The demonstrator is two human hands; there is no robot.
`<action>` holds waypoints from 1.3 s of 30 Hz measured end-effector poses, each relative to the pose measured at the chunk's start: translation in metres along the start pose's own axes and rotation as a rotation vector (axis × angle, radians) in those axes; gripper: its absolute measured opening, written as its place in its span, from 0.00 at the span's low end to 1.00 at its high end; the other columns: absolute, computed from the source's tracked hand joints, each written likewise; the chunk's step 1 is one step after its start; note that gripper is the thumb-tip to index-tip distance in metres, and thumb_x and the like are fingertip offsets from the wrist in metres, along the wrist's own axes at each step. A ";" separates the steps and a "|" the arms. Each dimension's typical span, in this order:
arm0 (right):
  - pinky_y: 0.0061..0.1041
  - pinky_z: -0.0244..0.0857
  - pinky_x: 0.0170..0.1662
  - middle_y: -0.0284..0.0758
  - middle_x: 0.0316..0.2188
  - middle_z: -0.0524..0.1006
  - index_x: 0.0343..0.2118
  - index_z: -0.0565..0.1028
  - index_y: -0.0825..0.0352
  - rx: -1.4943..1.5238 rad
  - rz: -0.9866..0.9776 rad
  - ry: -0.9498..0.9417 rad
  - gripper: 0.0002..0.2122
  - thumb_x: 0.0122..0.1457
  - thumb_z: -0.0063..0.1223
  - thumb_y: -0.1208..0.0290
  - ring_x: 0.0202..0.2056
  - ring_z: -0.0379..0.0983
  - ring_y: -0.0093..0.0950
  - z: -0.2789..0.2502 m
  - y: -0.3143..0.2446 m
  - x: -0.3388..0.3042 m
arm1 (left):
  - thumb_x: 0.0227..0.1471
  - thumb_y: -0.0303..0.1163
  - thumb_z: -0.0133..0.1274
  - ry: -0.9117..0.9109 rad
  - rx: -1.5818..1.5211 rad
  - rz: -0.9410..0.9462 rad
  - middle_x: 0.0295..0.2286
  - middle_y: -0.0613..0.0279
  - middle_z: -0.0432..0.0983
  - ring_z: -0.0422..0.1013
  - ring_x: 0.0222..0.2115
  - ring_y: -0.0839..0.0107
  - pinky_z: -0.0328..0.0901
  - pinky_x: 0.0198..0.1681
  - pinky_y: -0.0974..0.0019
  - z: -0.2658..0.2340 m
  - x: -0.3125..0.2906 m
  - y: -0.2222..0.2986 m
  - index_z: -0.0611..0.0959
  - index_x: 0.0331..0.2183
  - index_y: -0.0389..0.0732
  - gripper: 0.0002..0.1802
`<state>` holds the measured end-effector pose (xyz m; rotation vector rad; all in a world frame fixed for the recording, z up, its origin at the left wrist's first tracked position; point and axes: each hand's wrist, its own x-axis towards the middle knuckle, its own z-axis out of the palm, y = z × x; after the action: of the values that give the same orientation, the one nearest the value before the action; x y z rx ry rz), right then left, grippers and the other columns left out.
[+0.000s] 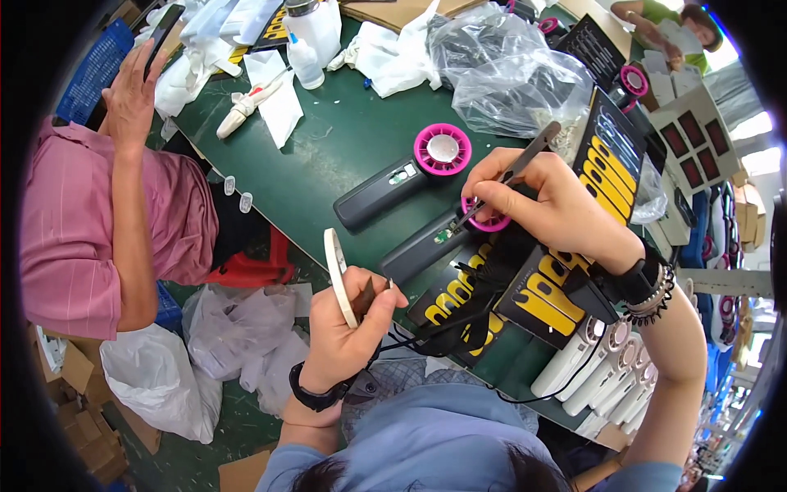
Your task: The person cuts a piece of tape from a roll using shears and applies it to a circuit board inside a handheld fan. Then, they use tweezers to pick up a small white component and place it onto the taped area.
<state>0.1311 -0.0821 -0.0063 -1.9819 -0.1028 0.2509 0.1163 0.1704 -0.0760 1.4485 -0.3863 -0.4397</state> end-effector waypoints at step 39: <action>0.16 0.66 0.33 0.31 0.28 0.73 0.32 0.72 0.73 -0.132 0.134 -0.211 0.07 0.59 0.47 0.73 0.30 0.72 0.17 0.005 0.015 0.022 | 0.52 0.26 0.46 -0.070 0.028 -0.090 0.23 0.56 0.72 0.62 0.16 0.83 0.57 0.19 0.80 -0.008 0.014 -0.021 0.68 0.25 0.34 0.08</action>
<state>0.1510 -0.0798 -0.0250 -2.0912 -0.1244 0.5523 0.1313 0.1682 -0.0981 1.4850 -0.3860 -0.5608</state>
